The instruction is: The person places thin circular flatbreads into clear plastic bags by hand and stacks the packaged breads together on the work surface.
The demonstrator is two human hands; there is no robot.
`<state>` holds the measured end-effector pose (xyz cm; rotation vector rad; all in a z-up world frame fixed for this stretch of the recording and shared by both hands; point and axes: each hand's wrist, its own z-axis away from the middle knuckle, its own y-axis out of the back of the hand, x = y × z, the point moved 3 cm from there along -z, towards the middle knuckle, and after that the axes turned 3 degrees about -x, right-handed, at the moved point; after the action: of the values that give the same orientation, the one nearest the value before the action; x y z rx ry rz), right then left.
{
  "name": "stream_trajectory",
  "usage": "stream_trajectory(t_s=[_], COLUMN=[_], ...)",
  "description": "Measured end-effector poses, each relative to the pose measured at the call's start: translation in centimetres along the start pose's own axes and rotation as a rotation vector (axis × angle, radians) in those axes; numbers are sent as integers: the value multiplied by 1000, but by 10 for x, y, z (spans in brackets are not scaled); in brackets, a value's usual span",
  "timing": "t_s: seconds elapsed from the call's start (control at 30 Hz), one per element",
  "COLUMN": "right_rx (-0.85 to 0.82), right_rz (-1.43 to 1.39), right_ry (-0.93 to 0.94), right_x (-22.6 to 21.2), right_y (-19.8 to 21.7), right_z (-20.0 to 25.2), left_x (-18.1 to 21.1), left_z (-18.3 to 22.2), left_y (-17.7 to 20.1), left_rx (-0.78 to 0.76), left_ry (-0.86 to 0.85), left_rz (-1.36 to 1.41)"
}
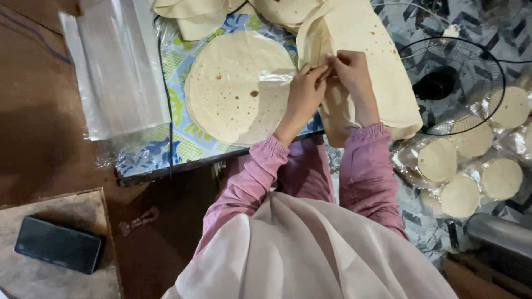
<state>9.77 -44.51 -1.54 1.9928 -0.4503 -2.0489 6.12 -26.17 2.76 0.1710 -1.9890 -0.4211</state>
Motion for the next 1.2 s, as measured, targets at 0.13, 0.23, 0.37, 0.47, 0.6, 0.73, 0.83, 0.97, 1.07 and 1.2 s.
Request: stream_trajectory(t_s=[0.13, 0.23, 0.37, 0.47, 0.6, 0.73, 0.83, 0.97, 1.07, 1.2], right_rx=[-4, -27, 124, 170, 582, 1016, 921, 589, 473, 317], right_rz=[-210, -419, -521, -490, -353, -696, -741, -501, -468, -431], right_ry=[-40, -127, -161, -150, -96, -298, 344, 309, 249, 186], right_x=[-26, -37, -35, -32, 80, 93, 54, -55, -83, -108], right_y=[3, 4, 7, 10, 41, 123, 143, 88, 75, 45], right_z=[10, 13, 10, 8, -5, 62, 115, 165, 140, 123], left_x=[9, -2, -6, -1, 29, 52, 37, 32, 52, 55], left_z=[-7, -8, -9, -6, 3, 16, 25, 31, 34, 56], left_y=[8, 0, -3, -4, 12, 47, 58, 66, 79, 79], left_rx=[-41, -64, -127, -216, -287, -318, -321, -241, -256, -629], left_ry=[67, 97, -14, -62, -172, -168, -3, 101, -8, -87], left_rz=[37, 6, -93, -158, -83, 103, 272, 460, 572, 981])
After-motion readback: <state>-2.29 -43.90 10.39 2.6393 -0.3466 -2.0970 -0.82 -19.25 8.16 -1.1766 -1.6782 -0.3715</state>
